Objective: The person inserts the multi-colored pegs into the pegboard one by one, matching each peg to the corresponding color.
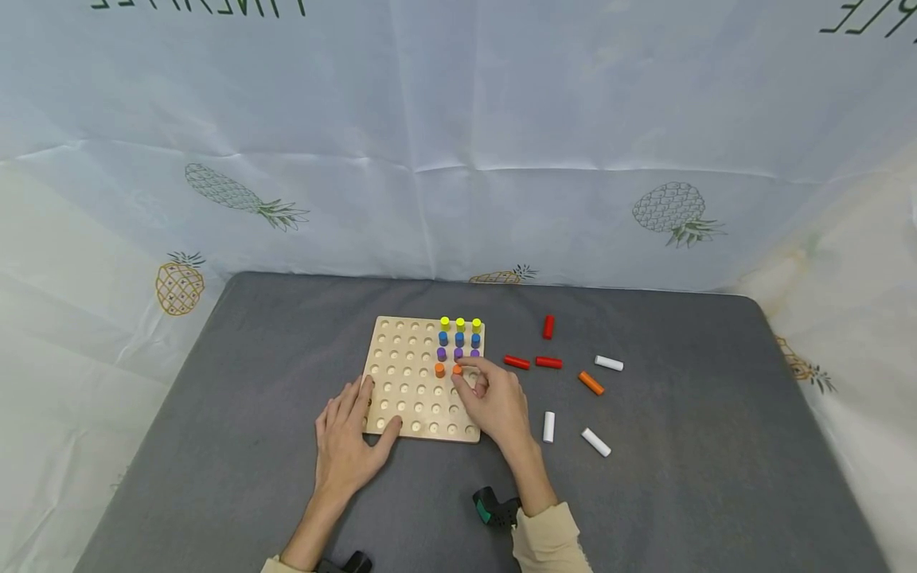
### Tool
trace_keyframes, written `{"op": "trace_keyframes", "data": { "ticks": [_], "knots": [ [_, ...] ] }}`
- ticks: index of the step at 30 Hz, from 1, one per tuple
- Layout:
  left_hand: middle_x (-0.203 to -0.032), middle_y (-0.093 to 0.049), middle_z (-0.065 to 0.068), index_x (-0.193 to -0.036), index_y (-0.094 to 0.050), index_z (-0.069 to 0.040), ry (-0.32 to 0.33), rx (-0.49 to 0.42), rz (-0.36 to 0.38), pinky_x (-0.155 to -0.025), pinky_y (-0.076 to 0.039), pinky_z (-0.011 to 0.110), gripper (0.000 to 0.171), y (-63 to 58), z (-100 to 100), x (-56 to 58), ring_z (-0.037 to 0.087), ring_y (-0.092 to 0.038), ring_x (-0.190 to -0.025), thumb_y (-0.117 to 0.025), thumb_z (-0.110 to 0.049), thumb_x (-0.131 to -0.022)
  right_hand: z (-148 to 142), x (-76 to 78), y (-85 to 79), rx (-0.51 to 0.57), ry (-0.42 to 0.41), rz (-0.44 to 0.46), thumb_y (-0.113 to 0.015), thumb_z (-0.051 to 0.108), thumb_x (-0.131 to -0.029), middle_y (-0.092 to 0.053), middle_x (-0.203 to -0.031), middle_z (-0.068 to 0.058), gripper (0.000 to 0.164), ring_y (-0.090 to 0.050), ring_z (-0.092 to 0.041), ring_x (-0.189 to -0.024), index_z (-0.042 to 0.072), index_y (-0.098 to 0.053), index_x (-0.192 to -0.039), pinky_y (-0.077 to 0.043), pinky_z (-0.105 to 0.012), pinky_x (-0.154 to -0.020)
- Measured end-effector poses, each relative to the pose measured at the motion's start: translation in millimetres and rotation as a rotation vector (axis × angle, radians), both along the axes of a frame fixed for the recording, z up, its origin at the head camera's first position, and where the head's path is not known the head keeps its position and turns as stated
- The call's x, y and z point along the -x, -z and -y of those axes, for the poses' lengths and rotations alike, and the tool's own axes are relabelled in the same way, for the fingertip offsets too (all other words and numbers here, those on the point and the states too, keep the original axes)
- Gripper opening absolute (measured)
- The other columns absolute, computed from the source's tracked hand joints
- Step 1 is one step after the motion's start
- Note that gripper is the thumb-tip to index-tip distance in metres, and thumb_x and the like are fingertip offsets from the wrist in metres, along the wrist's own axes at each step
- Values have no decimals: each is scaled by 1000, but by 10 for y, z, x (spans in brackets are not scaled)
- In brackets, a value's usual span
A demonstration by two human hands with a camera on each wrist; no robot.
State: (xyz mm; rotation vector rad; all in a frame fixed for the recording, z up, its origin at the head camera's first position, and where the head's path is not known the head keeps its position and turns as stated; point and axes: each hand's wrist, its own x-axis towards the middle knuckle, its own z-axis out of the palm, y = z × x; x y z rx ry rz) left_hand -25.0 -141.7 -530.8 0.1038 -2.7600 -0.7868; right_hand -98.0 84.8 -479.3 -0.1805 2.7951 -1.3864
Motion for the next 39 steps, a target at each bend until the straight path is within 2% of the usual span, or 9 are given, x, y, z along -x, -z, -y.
{"op": "trace_keyframes", "data": {
  "ticks": [7, 12, 22, 30, 39],
  "knots": [
    [-155, -51, 17, -154, -47, -9, 1, 2, 3, -118, -26, 61, 80, -1, 0, 3, 40, -44, -145, -71, -49, -88, -97, -4, -24, -20, 22, -58, -77, 20, -92, -38, -56, 5, 24, -30, -6, -46, 12, -77, -115, -20, -21, -47],
    [-156, -51, 16, -154, -47, -9, 1, 5, 3, -118, -26, 60, 81, 3, 2, 4, 39, -44, -146, -71, -50, -88, -179, -8, -17, -58, 37, -56, -78, 20, -91, -36, -55, 5, 25, -27, -6, -46, 13, -77, -115, -19, -21, -47],
    [-156, -50, 16, -154, -47, -10, 3, 2, 0, -118, -26, 60, 81, 6, -8, 4, 39, -44, -146, -71, -50, -88, -357, -4, -1, -107, 69, -63, -77, 21, -92, -37, -55, 5, 22, -30, -7, -46, 12, -77, -112, -23, -21, -48],
    [-156, -50, 16, -154, -46, -9, 1, 14, 1, -118, -26, 61, 82, 14, -6, 5, 39, -44, -146, -71, -50, -88, -575, -1, 17, -127, 112, -69, -78, 18, -90, -34, -55, 5, 22, -30, -7, -45, 11, -77, -112, -24, -22, -46],
    [-156, -50, 16, -154, -46, -9, -1, 12, 2, -118, -26, 61, 82, 9, -5, 5, 39, -44, -146, -71, -50, -88, -776, -12, 37, -128, 123, -91, -77, 17, -92, -33, -55, 4, 19, -24, -3, -42, 11, -77, -110, -21, -22, -43]
  ]
}}
